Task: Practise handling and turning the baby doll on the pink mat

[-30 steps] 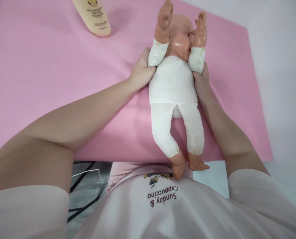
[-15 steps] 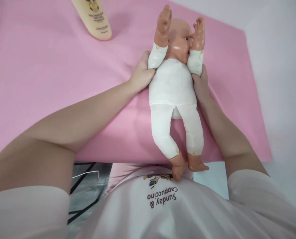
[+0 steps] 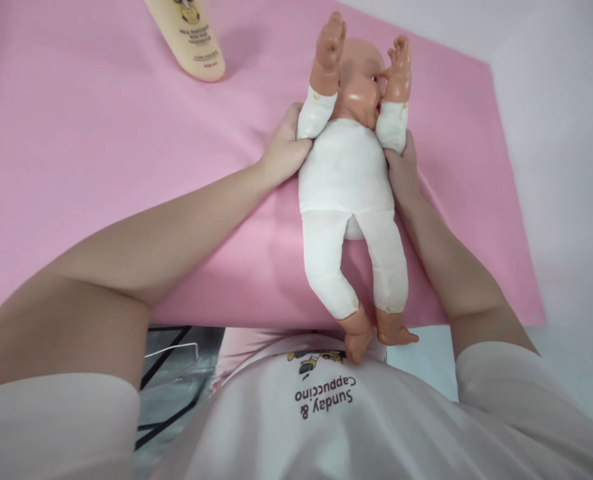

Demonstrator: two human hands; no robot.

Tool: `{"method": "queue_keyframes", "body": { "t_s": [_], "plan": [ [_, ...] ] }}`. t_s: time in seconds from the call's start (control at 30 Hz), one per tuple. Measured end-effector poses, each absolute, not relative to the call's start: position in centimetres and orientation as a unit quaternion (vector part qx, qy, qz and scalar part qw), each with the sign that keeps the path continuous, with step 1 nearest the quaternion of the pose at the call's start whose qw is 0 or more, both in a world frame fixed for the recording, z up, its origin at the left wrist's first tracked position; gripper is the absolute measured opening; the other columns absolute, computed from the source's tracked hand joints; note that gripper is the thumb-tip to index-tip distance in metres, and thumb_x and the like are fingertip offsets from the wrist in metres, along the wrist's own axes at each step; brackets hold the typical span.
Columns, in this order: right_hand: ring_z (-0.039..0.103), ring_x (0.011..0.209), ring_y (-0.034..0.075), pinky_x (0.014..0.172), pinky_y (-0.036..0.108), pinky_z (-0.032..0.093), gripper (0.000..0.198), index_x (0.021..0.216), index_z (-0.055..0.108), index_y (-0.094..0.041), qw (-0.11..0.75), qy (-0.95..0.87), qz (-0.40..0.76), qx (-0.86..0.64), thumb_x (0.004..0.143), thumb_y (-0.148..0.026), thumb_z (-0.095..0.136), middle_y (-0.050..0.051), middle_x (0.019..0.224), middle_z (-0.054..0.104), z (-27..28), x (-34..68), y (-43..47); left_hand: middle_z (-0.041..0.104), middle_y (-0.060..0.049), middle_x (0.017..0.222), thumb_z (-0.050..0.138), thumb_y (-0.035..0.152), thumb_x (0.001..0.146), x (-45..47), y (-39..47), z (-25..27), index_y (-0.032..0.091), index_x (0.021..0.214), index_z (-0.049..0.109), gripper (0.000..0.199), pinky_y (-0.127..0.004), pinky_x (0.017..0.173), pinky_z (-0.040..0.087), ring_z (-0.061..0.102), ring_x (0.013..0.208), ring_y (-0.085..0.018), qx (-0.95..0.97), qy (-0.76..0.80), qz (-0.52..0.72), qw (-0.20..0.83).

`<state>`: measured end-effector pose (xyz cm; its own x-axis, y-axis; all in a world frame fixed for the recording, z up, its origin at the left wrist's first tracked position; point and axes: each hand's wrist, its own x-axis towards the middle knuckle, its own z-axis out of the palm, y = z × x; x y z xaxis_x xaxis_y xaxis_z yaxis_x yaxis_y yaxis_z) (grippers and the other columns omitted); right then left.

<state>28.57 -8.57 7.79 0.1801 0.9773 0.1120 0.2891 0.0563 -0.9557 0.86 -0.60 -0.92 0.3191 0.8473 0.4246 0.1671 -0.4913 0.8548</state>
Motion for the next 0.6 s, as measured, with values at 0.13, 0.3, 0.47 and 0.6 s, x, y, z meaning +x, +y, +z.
{"method": "queue_keyframes", "body": {
  "t_s": [0.13,0.3,0.47,0.6],
  "plan": [
    [0.065,0.128,0.02,0.125,0.041,0.056,0.048,0.13,0.058,-0.026,0.49,-0.54,0.351,-0.587,0.082,-0.027,0.058,0.0,0.136,0.075,7.38,28.76,-8.45,0.076,0.009,0.151,0.075,0.04,0.094,0.86,-0.45,-0.93,0.044,0.147,0.054,0.057,-0.057,0.146,0.048,0.064,0.148,-0.03,0.709,0.347,0.478,0.385],
    [0.064,0.133,0.023,0.126,0.047,0.056,0.042,0.125,0.06,-0.032,0.494,-0.549,0.348,-0.578,0.083,-0.033,0.062,-0.001,0.132,0.073,6.93,29.04,-8.44,0.079,0.013,0.147,0.076,0.042,0.09,1.14,-0.81,-0.37,0.047,0.139,0.058,0.052,-0.064,0.138,0.056,0.067,0.145,-0.031,0.685,0.369,0.486,0.398],
    [0.063,0.129,0.022,0.12,0.042,0.056,0.043,0.127,0.059,-0.029,0.491,-0.546,0.348,-0.582,0.083,-0.031,0.06,0.001,0.131,0.074,7.07,28.93,-8.61,0.079,0.013,0.149,0.076,0.047,0.09,1.14,-0.65,-0.51,0.049,0.143,0.059,0.055,-0.062,0.146,0.048,0.064,0.15,-0.032,0.692,0.355,0.486,0.399],
    [0.062,0.122,0.018,0.117,0.039,0.054,0.047,0.132,0.058,-0.022,0.498,-0.546,0.35,-0.575,0.085,-0.028,0.058,0.003,0.133,0.074,7.23,28.78,-8.8,0.076,0.013,0.154,0.074,0.048,0.092,1.21,-0.93,-0.22,0.048,0.147,0.057,0.057,-0.062,0.149,0.042,0.061,0.154,-0.032,0.689,0.383,0.467,0.401]
  ]
}}
